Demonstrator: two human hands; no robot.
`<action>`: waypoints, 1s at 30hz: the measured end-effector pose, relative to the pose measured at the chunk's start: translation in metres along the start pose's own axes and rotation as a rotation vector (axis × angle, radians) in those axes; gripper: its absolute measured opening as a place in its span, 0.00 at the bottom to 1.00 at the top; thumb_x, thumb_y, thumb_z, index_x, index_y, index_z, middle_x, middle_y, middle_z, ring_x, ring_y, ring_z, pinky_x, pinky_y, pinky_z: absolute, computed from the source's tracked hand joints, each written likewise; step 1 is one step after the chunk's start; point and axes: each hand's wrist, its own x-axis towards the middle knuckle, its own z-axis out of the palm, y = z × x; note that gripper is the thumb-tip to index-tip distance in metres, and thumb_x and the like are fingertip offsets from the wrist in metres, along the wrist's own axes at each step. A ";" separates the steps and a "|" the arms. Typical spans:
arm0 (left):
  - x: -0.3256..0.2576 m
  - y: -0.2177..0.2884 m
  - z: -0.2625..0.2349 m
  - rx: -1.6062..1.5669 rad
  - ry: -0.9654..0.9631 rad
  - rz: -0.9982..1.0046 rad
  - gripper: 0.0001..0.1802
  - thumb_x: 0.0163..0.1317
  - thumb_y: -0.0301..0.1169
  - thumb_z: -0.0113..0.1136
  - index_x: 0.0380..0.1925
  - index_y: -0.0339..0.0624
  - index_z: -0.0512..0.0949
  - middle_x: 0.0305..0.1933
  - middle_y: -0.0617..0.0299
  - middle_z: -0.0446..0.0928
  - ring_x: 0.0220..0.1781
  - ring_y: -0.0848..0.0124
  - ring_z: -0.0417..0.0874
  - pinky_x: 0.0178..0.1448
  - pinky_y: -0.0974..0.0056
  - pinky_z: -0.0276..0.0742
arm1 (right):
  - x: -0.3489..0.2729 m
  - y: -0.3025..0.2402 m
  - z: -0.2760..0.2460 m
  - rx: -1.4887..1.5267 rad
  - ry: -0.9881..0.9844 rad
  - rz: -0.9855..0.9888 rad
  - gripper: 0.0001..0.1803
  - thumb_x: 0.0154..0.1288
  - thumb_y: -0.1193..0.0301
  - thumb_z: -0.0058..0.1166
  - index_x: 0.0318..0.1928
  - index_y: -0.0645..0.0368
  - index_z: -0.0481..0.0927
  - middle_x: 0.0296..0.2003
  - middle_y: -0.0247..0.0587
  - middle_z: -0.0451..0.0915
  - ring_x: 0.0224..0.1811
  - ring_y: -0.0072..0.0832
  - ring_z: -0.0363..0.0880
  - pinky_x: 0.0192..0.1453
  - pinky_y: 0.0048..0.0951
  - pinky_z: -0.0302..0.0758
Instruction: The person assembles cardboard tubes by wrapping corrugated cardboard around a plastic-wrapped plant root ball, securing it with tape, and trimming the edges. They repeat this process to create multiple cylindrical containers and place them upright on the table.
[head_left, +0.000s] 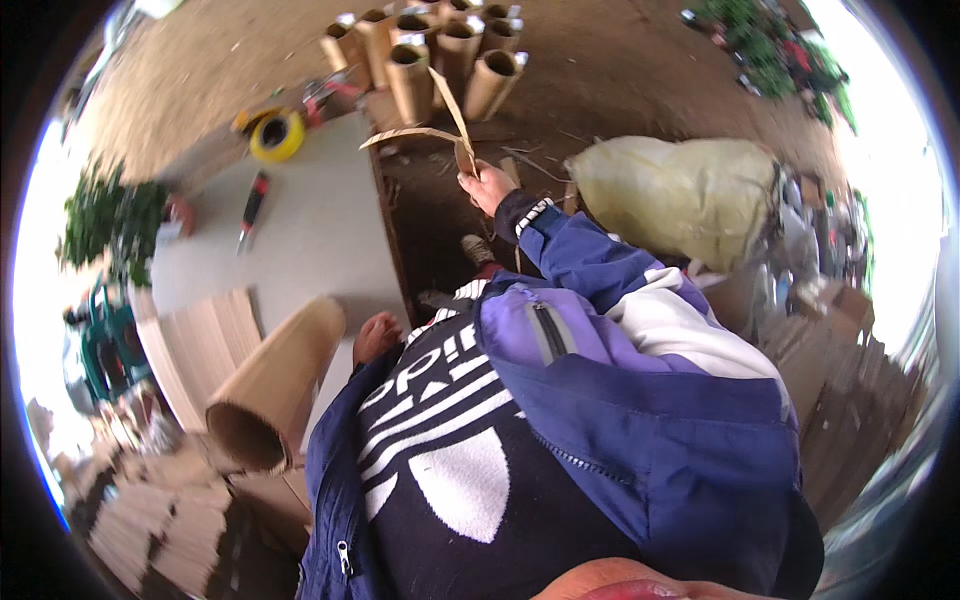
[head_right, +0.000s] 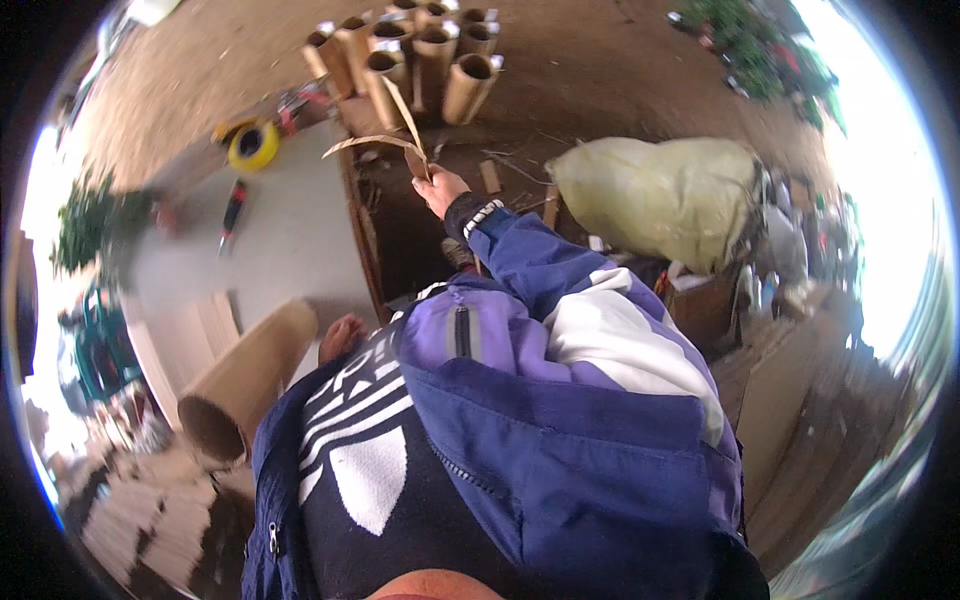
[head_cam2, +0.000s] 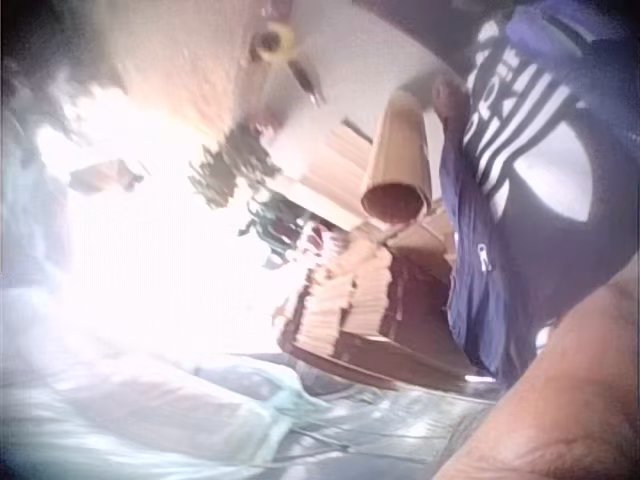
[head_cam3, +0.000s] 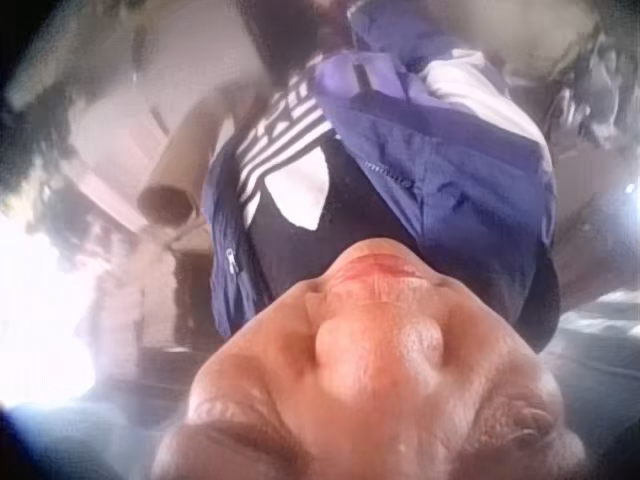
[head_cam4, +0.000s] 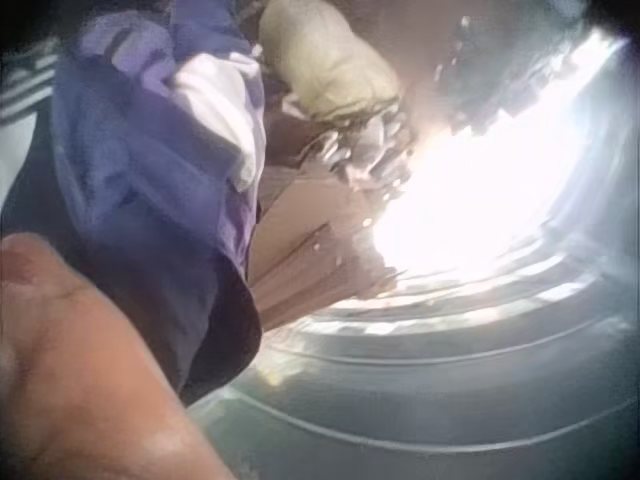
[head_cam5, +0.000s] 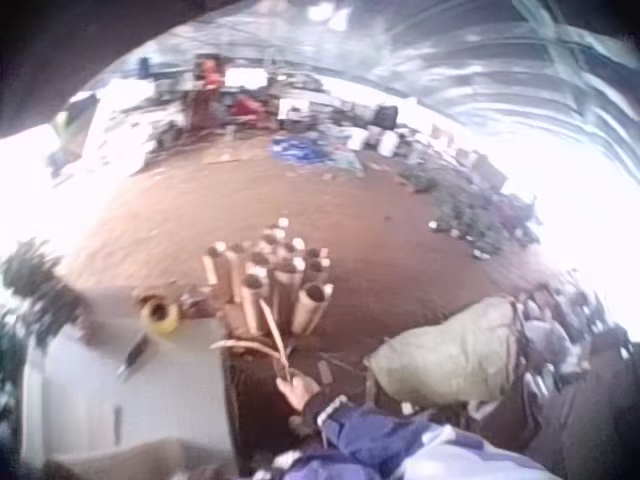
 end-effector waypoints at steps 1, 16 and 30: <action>-0.002 0.000 -0.003 0.006 0.061 0.055 0.22 0.75 0.45 0.56 0.58 0.40 0.74 0.50 0.56 0.81 0.46 0.64 0.84 0.53 0.58 0.82 | 0.002 -0.011 -0.018 0.101 0.049 0.083 0.17 0.73 0.60 0.55 0.53 0.59 0.79 0.32 0.39 0.85 0.26 0.29 0.85 0.33 0.36 0.82; 0.113 0.112 0.118 0.621 0.058 -0.075 0.18 0.76 0.37 0.55 0.57 0.36 0.75 0.48 0.58 0.83 0.44 0.71 0.84 0.50 0.66 0.82 | -0.118 0.142 -0.499 -0.409 1.395 0.355 0.23 0.71 0.51 0.53 0.48 0.59 0.81 0.43 0.57 0.85 0.47 0.56 0.84 0.53 0.52 0.78; 0.146 0.098 0.121 1.454 -0.175 -0.081 0.20 0.72 0.46 0.60 0.51 0.41 0.82 0.45 0.61 0.85 0.52 0.71 0.83 0.59 0.66 0.76 | -0.223 0.135 -0.724 -1.184 1.625 1.002 0.51 0.53 0.38 0.66 0.71 0.54 0.68 0.69 0.59 0.68 0.74 0.56 0.63 0.76 0.54 0.61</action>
